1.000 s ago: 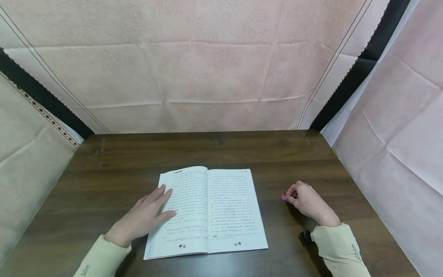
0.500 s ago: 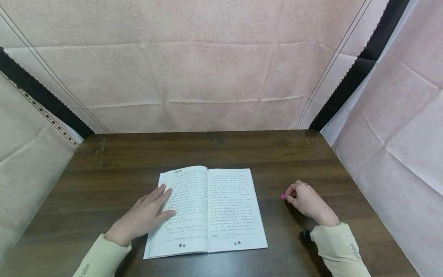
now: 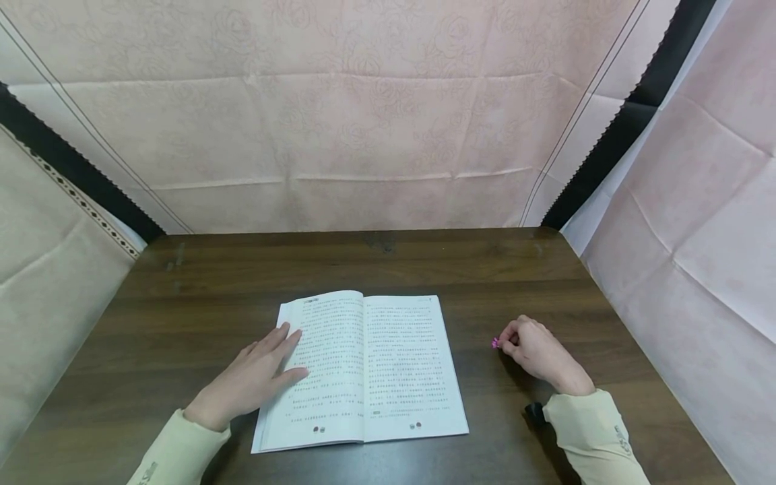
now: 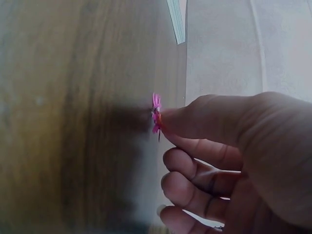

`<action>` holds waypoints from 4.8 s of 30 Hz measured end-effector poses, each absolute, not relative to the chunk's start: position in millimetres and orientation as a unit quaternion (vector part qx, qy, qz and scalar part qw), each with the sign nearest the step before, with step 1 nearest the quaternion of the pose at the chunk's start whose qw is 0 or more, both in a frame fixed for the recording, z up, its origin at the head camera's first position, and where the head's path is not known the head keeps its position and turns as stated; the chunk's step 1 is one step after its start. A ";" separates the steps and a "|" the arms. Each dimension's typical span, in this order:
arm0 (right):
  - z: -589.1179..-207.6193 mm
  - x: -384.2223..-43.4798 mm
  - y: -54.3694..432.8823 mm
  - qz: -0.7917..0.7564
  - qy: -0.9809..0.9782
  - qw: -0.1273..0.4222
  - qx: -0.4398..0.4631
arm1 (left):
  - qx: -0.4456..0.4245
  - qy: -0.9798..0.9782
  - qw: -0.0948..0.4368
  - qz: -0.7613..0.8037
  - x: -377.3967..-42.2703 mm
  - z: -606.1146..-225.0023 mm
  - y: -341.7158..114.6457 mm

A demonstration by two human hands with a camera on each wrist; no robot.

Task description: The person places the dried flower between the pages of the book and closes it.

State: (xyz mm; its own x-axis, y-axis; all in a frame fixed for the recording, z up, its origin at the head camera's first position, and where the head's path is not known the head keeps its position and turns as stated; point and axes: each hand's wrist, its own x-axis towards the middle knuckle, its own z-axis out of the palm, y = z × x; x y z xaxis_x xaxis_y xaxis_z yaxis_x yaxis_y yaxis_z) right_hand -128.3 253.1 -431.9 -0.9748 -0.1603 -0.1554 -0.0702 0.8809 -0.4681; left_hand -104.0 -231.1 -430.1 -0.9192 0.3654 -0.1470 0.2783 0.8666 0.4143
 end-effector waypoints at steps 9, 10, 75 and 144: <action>-432.4 -130.4 253.0 -0.249 0.962 0.081 -0.074 | 0.169 0.959 0.108 0.200 -103.6 -430.9 -231.6; -432.1 -130.7 252.7 -0.252 0.962 0.079 -0.076 | 0.169 0.959 0.107 0.201 -103.4 -431.3 -231.5; -433.1 -142.9 149.8 -0.336 0.923 0.085 -0.166 | 0.176 0.959 0.088 0.204 -102.1 -432.1 -231.0; -440.7 -144.2 139.0 -0.280 0.940 0.077 -0.179 | 0.168 0.960 0.088 0.205 -99.1 -432.2 -230.3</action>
